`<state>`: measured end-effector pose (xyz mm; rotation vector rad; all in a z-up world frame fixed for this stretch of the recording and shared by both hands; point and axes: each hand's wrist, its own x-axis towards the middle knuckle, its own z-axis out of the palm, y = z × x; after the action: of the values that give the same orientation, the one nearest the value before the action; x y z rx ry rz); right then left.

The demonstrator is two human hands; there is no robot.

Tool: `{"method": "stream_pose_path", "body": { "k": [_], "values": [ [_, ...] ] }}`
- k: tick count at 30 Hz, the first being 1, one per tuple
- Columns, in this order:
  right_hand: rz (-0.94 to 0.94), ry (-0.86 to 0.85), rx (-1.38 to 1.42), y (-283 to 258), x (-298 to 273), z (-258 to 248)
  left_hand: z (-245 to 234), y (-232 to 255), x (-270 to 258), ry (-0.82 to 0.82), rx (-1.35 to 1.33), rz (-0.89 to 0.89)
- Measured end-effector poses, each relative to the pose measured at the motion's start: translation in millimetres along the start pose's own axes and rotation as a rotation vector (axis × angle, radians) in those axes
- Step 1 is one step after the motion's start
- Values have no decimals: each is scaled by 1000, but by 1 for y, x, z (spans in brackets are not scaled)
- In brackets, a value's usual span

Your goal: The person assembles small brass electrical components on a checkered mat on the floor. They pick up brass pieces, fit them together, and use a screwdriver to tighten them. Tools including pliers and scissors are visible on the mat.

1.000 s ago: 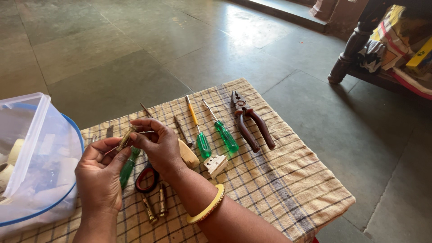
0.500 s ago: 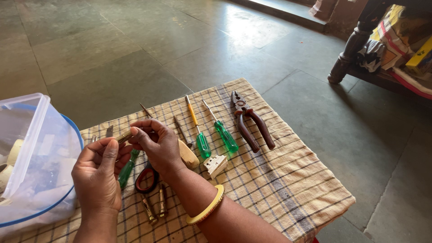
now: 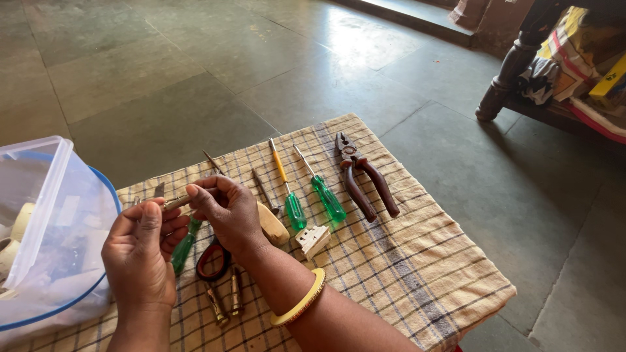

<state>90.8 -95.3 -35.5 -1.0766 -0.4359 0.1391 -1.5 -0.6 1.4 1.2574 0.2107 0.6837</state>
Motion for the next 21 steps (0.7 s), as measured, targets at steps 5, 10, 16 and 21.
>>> {"method": "stream_pose_path", "body": {
  "k": [5,10,16,21],
  "values": [
    [2,-6,-21,-3,0,0,3,2,0,4,16,11],
    [17,-16,-109,-6,-2,1,2,1,1,25,-3,4],
    [22,-97,-116,-9,-5,1,-1,-1,2,25,-15,17],
    [38,-147,-139,-16,-8,2,-5,-4,3,39,-9,20]
  ]
}}
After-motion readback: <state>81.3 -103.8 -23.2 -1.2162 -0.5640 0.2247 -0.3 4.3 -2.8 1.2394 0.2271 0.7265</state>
